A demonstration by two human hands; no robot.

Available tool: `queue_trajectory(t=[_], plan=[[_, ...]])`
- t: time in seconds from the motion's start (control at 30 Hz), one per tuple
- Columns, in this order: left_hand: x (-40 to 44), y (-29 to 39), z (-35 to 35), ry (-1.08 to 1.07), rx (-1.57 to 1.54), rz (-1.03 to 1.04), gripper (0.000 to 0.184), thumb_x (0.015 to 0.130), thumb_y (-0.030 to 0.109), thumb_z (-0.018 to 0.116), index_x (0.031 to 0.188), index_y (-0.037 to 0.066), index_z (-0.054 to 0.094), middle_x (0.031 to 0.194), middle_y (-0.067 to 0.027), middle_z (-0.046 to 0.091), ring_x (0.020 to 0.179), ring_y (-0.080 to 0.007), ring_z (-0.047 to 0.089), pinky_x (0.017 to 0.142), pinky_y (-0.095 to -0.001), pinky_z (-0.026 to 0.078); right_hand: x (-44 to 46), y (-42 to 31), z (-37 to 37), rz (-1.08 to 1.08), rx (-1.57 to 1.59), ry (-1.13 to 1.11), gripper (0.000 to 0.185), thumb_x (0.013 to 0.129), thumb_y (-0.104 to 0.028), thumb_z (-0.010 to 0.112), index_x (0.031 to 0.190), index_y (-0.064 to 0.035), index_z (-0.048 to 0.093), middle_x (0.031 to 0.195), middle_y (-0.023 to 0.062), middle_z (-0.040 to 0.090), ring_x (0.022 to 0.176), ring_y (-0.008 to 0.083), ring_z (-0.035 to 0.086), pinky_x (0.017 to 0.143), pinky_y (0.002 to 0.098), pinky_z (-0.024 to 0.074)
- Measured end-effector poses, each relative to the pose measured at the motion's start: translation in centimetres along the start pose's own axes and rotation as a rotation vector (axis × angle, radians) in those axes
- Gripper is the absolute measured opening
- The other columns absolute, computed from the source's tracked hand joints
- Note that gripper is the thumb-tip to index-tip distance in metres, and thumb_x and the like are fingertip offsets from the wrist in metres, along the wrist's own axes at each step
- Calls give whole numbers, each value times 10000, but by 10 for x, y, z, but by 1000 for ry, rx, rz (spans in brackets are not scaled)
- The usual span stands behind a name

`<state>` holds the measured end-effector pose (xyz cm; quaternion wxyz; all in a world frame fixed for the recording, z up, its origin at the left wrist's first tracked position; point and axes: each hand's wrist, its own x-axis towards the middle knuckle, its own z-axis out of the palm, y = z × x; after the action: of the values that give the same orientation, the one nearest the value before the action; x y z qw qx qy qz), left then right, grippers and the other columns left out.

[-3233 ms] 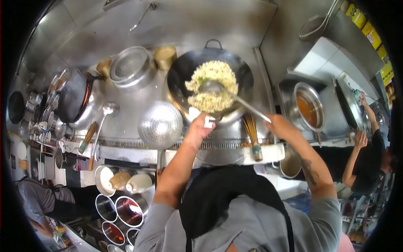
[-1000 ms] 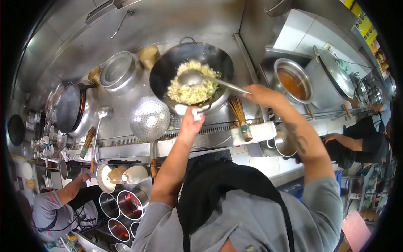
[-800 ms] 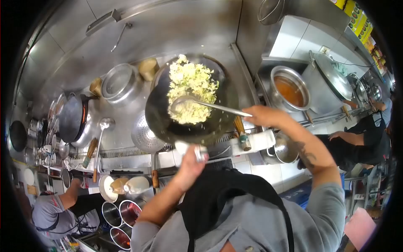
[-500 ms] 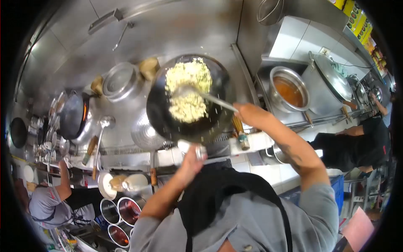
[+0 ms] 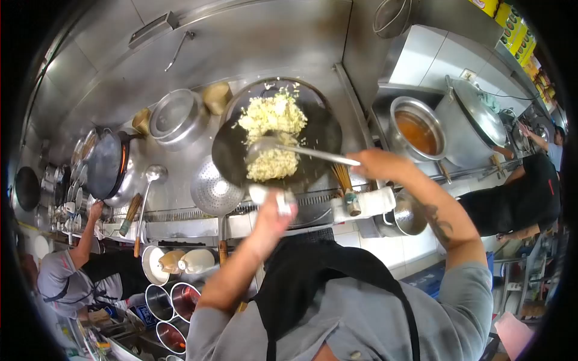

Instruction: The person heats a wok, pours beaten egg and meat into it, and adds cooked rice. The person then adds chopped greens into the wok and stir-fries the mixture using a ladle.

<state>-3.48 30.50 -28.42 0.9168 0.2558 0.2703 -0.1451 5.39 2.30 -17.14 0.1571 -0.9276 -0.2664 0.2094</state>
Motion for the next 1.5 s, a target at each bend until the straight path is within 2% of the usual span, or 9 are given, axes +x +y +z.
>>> queue_trajectory(t=[0.27,0.47,0.53,0.67,0.73,0.87,1.17,1.37,1.5], plan=[[33,-40,-66,72,84,-45,100,883,234,513,880,134,515,706,-39,544,577,-177,534,436,-288,438,28,-14,15,56,-280,321,238,909,-182,500,1053,7,504,794,215,627,795,381,628,698,473,494],[50,22,-22,-49,395,233,84,880,167,480,948,118,489,750,-72,537,630,-176,530,479,-286,454,-34,-36,-23,-36,-136,134,367,899,-235,548,1203,-32,530,818,207,639,765,381,627,684,454,492],[42,42,19,149,21,-95,83,880,161,477,944,109,484,745,-69,534,630,-177,528,493,-293,460,-51,-17,-38,-191,-86,98,359,898,-242,559,1204,-54,547,837,192,649,774,373,632,688,438,493],[33,49,33,131,-20,-68,73,875,148,473,906,83,485,769,-81,541,645,-188,526,484,-294,435,-18,-8,-43,146,70,-204,315,905,-247,535,1133,-32,564,892,192,642,846,346,630,744,457,494],[79,28,-16,-128,66,98,109,875,189,497,857,82,493,747,-78,544,601,-184,516,469,-287,414,14,-2,-4,167,-90,18,284,903,-237,528,1093,-30,569,890,186,642,836,341,632,741,464,494],[55,-37,-70,12,47,-48,48,871,181,496,900,143,503,699,-37,531,582,-167,534,434,-304,432,22,-11,10,160,-295,189,249,892,-219,522,1042,-25,568,897,187,642,832,347,631,741,476,494],[165,46,-38,-9,68,10,64,835,170,530,857,111,520,766,-39,556,661,-176,531,468,-318,393,49,57,-49,234,-264,212,291,869,-250,546,1002,-1,620,960,222,642,925,376,616,812,470,477],[170,51,-40,10,45,-96,63,809,132,558,862,123,524,764,-38,564,661,-182,538,492,-313,431,182,8,51,457,528,152,277,909,-238,506,1074,-22,559,937,217,637,926,380,607,821,451,471],[156,57,-25,63,64,-111,90,796,109,576,870,113,525,760,-57,568,665,-182,546,512,-310,449,135,10,67,-40,117,209,291,919,-231,499,1125,-28,531,910,213,637,880,380,617,785,459,482]])
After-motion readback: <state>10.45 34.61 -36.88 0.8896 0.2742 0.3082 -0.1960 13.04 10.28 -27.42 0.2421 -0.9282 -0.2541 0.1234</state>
